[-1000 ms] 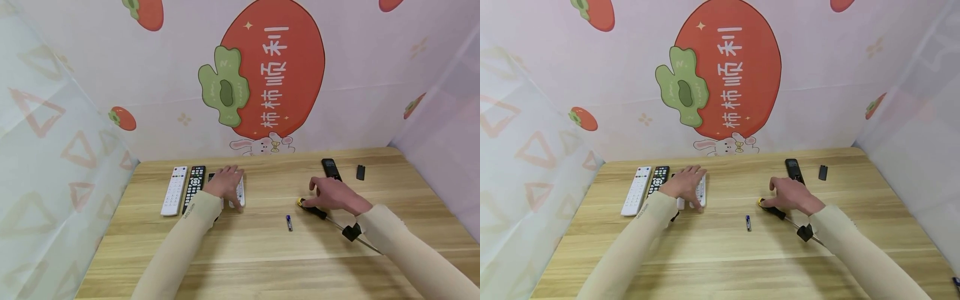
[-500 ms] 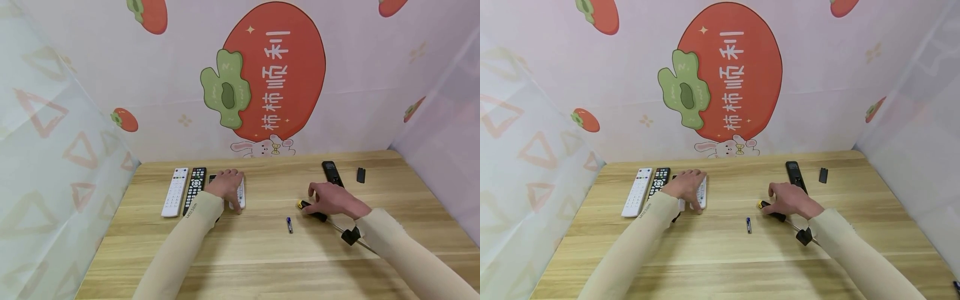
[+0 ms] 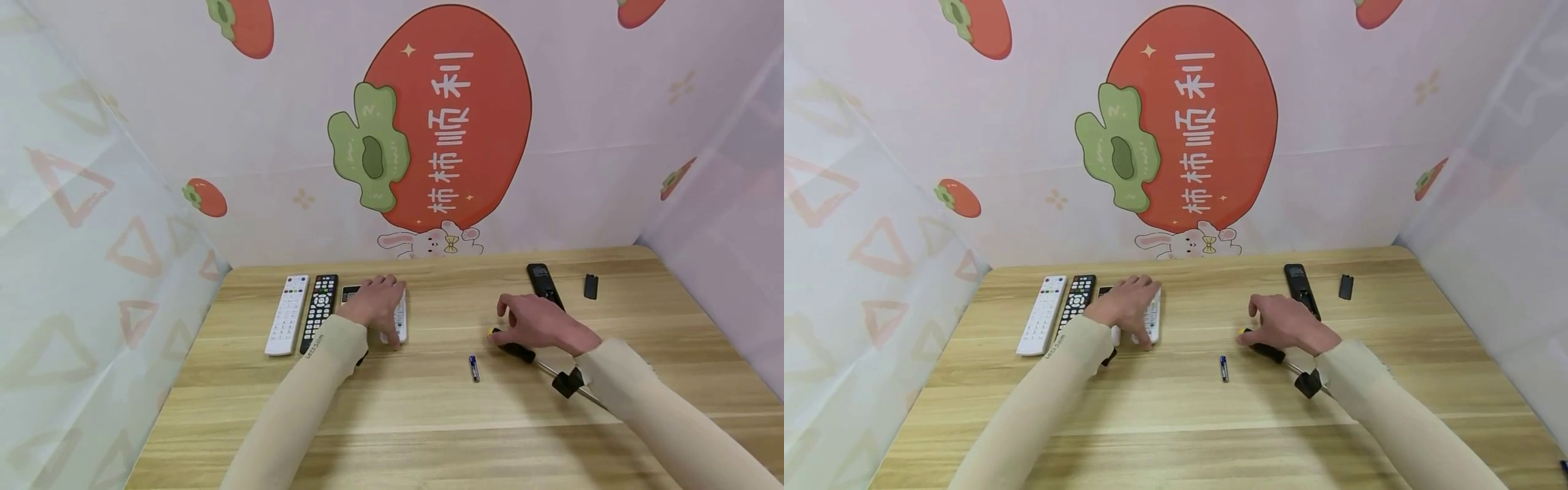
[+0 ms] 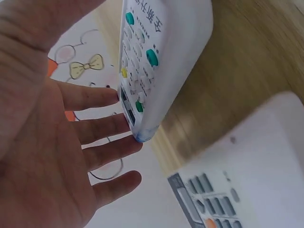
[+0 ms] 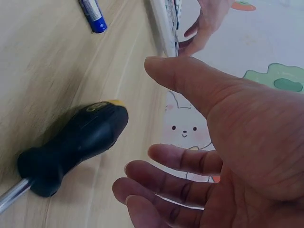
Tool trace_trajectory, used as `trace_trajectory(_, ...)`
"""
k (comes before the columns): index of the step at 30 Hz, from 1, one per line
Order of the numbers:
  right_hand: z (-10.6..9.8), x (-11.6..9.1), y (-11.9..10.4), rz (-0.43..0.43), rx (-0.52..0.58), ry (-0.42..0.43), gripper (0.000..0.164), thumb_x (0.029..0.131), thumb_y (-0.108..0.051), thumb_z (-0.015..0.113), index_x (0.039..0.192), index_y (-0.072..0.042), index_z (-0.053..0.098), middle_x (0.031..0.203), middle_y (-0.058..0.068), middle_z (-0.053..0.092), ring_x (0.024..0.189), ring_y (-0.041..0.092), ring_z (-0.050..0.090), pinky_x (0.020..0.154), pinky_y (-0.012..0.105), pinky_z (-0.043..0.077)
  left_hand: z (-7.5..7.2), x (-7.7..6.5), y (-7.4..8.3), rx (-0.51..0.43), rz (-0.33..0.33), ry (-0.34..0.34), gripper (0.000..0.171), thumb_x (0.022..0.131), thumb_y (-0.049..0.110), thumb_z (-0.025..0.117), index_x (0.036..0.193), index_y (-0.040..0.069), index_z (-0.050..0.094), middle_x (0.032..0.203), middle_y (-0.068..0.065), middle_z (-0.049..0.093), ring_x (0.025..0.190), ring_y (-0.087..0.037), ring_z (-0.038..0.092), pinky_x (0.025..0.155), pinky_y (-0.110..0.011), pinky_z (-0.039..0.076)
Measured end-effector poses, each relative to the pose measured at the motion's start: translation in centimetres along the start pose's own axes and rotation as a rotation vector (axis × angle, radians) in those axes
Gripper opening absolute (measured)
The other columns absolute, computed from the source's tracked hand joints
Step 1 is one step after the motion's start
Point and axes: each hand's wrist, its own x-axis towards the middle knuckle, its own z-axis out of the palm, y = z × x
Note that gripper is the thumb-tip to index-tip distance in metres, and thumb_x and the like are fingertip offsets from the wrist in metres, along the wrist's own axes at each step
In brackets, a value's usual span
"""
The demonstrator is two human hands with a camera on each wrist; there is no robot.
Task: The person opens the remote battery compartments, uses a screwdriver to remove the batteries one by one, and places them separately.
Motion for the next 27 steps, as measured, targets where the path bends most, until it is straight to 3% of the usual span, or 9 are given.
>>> trace_trajectory(6,0.0,0.6,-0.9,-0.025,0.045,0.044,0.049,0.087,-0.043,0.079,0.110,-0.002,0.064,0.076,-0.002,0.059,0.062,0.012,0.052,0.057,0.030,0.046,-0.3,-0.1,1.3,-0.024,0.049,0.052,0.127,0.056,0.051,0.098,0.157,0.007,0.034,0.156,-0.014,0.039,0.144,-0.033,0.034,0.120,-0.052,0.026)
trace_trajectory(13,0.6,2.5,-2.6,-0.021,0.208,0.077,0.048,0.095,-0.043,0.071,0.115,0.001,0.063,0.083,0.001,0.065,0.068,0.013,0.060,0.063,0.031,0.052,-0.5,-0.4,3.5,-0.054,0.083,0.113,0.130,0.057,0.052,0.097,0.159,0.007,0.030,0.160,-0.014,0.032,0.146,-0.034,0.030,0.120,-0.051,0.027)
trace_trajectory(22,1.5,4.6,-4.6,0.032,0.480,-0.049,0.041,0.100,-0.039,0.065,0.114,-0.001,0.066,0.093,0.014,0.072,0.082,0.030,0.070,0.067,0.036,0.058,-0.7,-0.9,5.7,-0.025,0.145,0.193,0.128,0.058,0.059,0.093,0.158,0.007,0.032,0.157,-0.015,0.033,0.142,-0.034,0.032,0.117,-0.049,0.032)
trace_trajectory(27,1.8,5.0,-4.9,-0.019,0.568,-0.086,0.038,0.101,-0.035,0.065,0.114,0.001,0.065,0.089,0.010,0.072,0.080,0.032,0.070,0.071,0.043,0.060,-0.8,-1.1,6.4,-0.018,0.159,0.220,0.125,0.060,0.059,0.092,0.158,0.008,0.031,0.157,-0.016,0.032,0.141,-0.034,0.031,0.116,-0.050,0.033)
